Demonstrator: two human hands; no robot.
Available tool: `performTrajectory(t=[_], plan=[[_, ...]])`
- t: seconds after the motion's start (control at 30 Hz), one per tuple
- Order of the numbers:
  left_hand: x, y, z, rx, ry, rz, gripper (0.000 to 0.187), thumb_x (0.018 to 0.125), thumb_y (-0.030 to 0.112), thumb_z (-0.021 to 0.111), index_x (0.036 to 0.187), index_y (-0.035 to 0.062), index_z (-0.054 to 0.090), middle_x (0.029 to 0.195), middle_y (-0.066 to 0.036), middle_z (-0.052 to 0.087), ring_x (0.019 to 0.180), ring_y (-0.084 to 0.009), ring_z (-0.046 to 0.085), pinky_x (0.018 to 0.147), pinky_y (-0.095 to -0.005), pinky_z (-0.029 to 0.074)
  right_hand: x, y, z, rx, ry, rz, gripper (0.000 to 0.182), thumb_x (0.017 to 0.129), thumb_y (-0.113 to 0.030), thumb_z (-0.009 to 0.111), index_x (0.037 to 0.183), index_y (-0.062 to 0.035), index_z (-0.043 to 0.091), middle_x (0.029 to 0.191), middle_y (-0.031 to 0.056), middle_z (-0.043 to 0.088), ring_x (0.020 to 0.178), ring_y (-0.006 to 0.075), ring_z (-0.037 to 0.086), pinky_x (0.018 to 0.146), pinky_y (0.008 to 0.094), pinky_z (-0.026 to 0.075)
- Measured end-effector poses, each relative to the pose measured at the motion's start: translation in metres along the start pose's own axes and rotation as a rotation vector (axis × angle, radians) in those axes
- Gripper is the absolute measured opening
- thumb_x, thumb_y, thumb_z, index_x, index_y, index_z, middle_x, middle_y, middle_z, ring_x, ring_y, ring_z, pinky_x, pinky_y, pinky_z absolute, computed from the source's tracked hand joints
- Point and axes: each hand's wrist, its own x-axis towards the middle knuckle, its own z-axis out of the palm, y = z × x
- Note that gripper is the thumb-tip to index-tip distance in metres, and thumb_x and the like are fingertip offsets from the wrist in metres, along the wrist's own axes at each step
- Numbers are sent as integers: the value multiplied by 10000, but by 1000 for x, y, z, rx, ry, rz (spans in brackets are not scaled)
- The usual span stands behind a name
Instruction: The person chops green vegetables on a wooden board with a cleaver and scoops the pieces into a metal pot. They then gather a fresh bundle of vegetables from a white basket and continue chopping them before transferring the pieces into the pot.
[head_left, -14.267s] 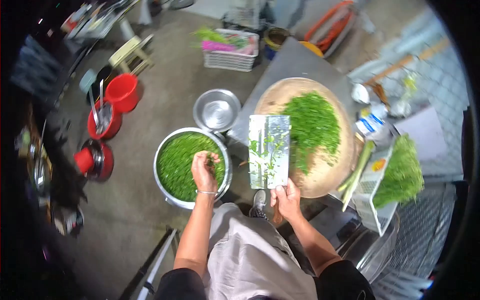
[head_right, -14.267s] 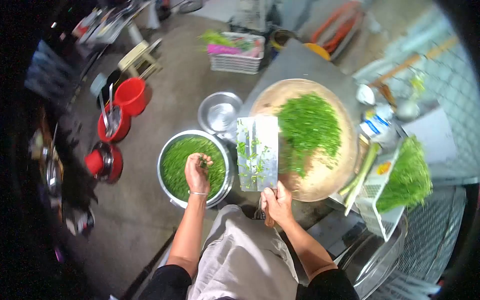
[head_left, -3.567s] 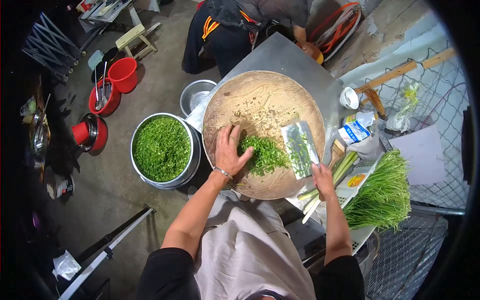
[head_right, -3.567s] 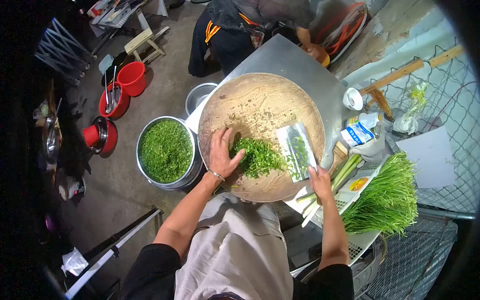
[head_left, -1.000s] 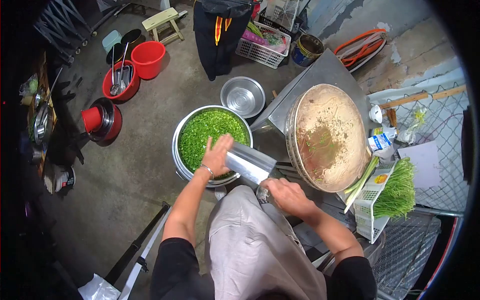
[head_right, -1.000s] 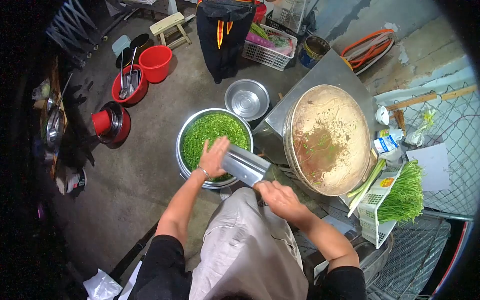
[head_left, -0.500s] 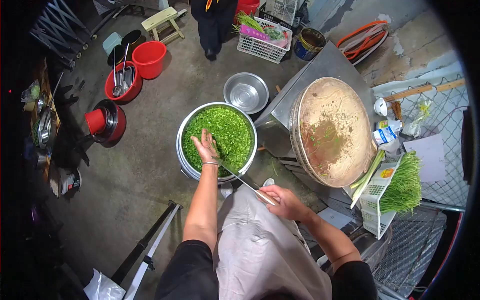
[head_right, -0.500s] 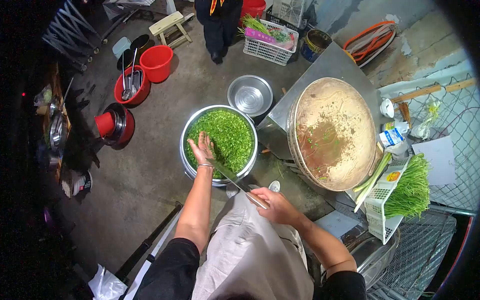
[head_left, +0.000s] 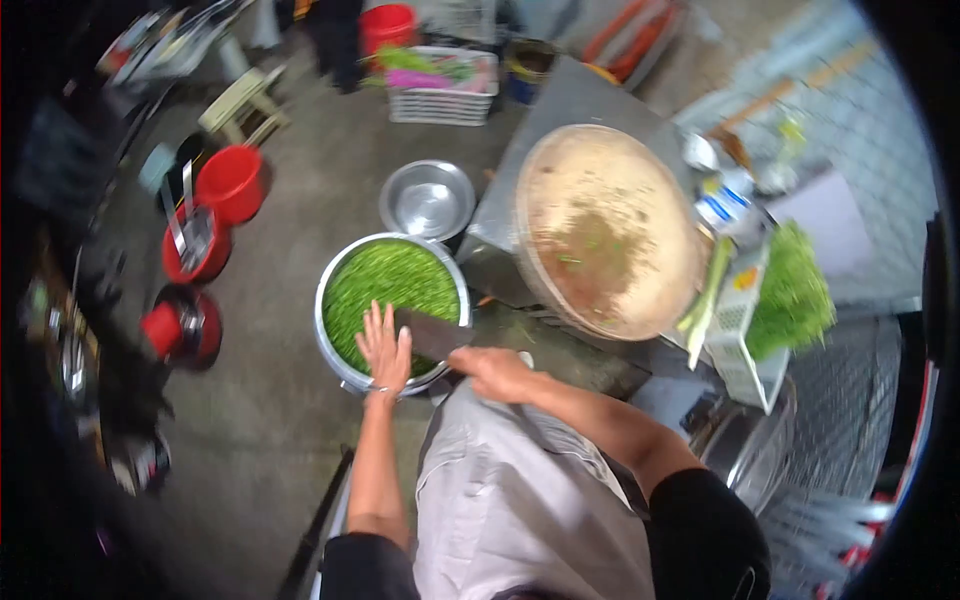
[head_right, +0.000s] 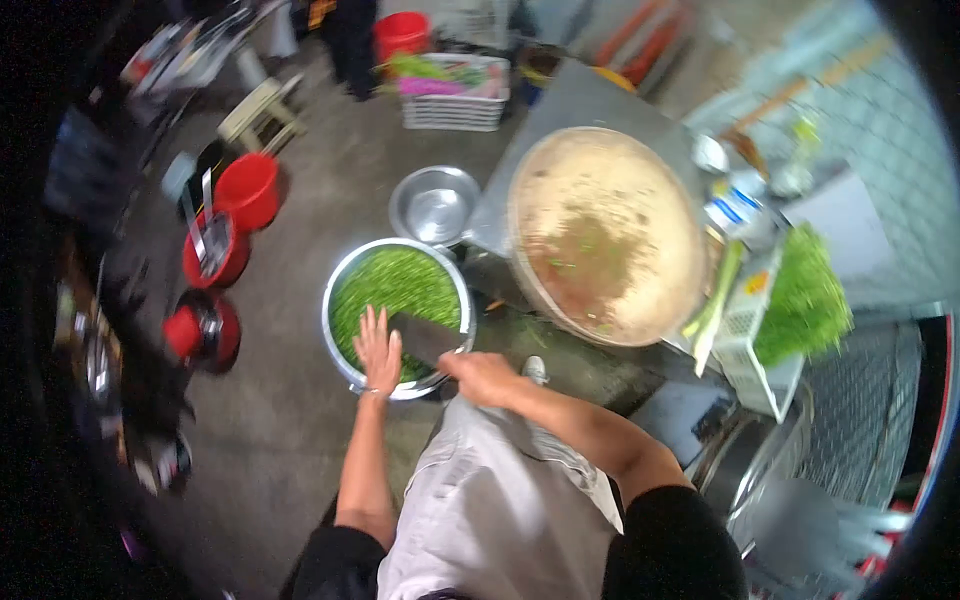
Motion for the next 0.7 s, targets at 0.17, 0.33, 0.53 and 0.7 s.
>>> performTrajectory(t=[0.17, 0.33, 0.53, 0.7], plan=[[43, -32, -2, 293, -409, -52, 598, 1070, 483, 226, 1599, 222, 323, 1709, -74, 139, 1568, -361, 82, 1215, -639, -20, -55, -33, -39, -353, -9, -57, 334, 921, -99, 527, 1253, -74, 551, 1146, 147, 634, 1025, 323, 638, 825, 421, 575], [91, -128, 25, -334, 115, -312, 616, 1082, 480, 319, 1451, 30, 521, 1507, -219, 488, 1398, -366, 442, 1170, -467, 304, -136, -11, -67, -309, 381, 49, 396, 921, -84, 501, 1309, -130, 562, 1176, 88, 639, 1066, 286, 636, 830, 404, 586], [68, -91, 31, -537, 225, -215, 444, 1041, 329, 539, 1263, -43, 641, 1211, -147, 685, 1133, -238, 630, 1013, -350, 467, -169, 104, -140, -333, 748, 274, 576, 836, -44, 631, 1388, -128, 491, 1319, 144, 616, 1145, 346, 638, 901, 459, 562], [72, -14, 9, -801, 281, -383, 207, 973, 189, 551, 982, 16, 663, 869, -78, 666, 767, -184, 651, 705, -329, 538, -143, 197, -187, -177, 680, 536, 459, 937, -217, 534, 1377, -96, 491, 1208, 186, 657, 1148, 391, 618, 944, 489, 519]])
